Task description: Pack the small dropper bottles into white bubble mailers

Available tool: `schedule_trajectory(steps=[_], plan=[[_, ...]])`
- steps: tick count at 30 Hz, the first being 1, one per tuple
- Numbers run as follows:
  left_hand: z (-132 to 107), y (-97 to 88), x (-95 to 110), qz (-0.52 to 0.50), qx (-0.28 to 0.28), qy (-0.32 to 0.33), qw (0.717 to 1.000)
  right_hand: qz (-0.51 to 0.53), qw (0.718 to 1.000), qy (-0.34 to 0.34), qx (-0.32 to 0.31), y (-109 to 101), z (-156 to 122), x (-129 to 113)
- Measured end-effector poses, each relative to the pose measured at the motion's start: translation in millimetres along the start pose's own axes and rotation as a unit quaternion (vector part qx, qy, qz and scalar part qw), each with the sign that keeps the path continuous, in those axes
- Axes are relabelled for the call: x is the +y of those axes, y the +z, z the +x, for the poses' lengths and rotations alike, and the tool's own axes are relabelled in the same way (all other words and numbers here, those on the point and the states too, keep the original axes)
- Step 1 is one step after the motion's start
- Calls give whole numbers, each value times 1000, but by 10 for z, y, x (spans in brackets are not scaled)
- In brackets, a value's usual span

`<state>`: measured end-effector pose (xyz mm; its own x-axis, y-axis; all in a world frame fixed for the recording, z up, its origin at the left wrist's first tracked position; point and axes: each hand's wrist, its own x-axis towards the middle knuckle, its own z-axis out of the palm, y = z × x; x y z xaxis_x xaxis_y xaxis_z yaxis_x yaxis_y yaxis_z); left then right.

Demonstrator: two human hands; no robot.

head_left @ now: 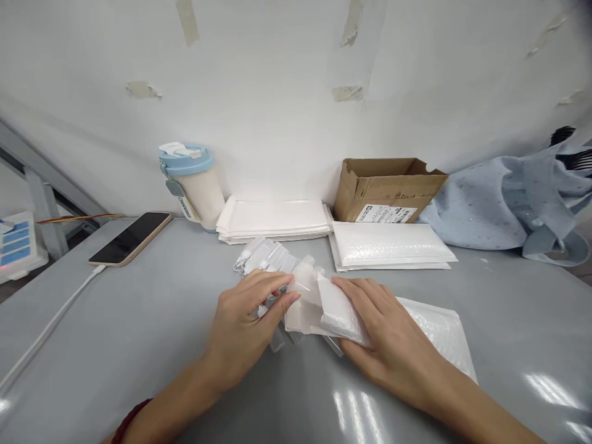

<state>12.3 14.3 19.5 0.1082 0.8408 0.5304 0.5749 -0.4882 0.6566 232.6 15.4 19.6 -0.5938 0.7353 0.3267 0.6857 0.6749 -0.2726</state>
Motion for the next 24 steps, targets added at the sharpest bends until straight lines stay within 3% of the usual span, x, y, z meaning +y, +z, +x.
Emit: schedule_trajectory(steps=[4,8,15,21,24], plan=[[-13,55,51,-17,-2,49,999,-5,1000,-6,8,36,-1,-9],[-35,95,97,-34,-58,96,993,-1,1000,-6,11,62,2,-18],[-53,99,94,-10,-92,3,996,9,1000,-8,1,31,-8,-68],[-34,36,201,-78,-216,36,973,21,1000,-11,7,40,-13,-62],[11,-34,156,-13,-173,25,984,26,1000,-3,14,12,-5,-35]])
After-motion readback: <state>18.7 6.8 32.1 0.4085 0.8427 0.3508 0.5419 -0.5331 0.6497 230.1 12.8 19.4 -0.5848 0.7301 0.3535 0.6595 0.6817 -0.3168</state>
